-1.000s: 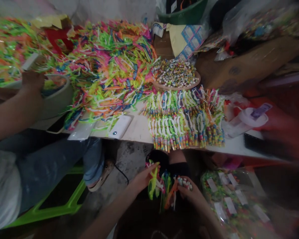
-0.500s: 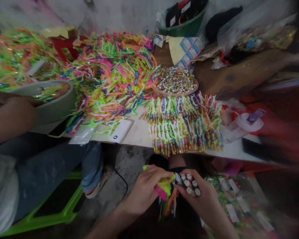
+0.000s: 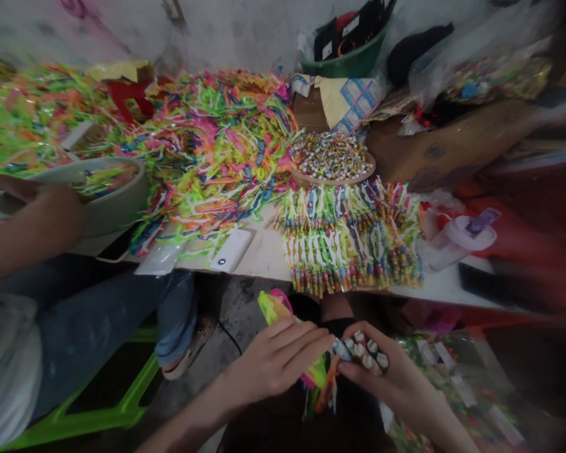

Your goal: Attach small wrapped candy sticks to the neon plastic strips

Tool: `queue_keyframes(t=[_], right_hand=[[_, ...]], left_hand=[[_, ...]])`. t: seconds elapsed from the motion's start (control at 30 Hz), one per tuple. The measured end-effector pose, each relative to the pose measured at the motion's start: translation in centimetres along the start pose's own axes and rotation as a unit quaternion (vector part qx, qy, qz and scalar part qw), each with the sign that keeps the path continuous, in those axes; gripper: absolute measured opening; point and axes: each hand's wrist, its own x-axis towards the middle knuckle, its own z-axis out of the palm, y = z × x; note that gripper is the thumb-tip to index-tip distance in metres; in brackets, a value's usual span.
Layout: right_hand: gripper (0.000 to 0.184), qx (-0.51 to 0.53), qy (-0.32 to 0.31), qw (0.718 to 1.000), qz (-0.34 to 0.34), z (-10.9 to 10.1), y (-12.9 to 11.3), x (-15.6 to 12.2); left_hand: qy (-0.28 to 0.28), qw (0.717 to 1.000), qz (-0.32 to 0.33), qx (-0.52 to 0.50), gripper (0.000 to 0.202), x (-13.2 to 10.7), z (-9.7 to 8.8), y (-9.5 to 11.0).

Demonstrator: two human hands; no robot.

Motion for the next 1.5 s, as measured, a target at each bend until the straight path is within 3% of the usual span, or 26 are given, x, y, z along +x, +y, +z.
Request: queue_keyframes(t=[0.2, 0.43, 0.73, 0.83, 0.93, 1.07, 1.23, 1.5], right_hand=[[0.021, 0.073, -0.058, 0.995, 0.024, 0.3, -0.4, 0.4], [0.024, 0.147, -0.089, 0.985, 0.027, 1.5, 1.1, 1.7], [0.023, 0.129, -0.113, 0.985, 0.032, 1.8, 2.4, 3.4], [0.021, 0.094, -0.086, 0.991, 0.029, 1.4, 1.6, 3.6], [0.023, 0.003, 0.0, 1.0, 0.003, 0.9, 0.5, 3.4], [0.026, -0.153, 0.105, 0.981, -0.059, 0.7, -0.5, 2.5], [0.015, -0.278, 0.066, 0.952, -0.113, 0.2, -0.7, 1.6], [0.01, -0.301, 0.004, 0.946, -0.124, -0.3, -1.2, 1.4]], left_hand=[[0.003, 0.996, 0.06, 0.064, 0.033, -0.4, -0.1, -0.4], [-0.029, 0.998, 0.027, 0.045, 0.032, -1.0, 0.3, -0.6], [-0.029, 1.0, -0.006, -0.005, 0.031, -1.7, 1.1, -1.3], [-0.038, 0.998, -0.032, -0.032, 0.03, -1.1, 1.2, -1.5], [-0.043, 0.996, -0.066, -0.047, 0.029, -0.1, 0.8, -1.7], [-0.045, 0.994, -0.086, -0.052, 0.026, 0.8, 0.0, -1.8], [-0.063, 0.995, -0.071, -0.041, 0.022, 0.9, 0.0, -1.6], [-0.067, 0.997, -0.03, -0.03, 0.023, 0.6, 1.0, -1.6]])
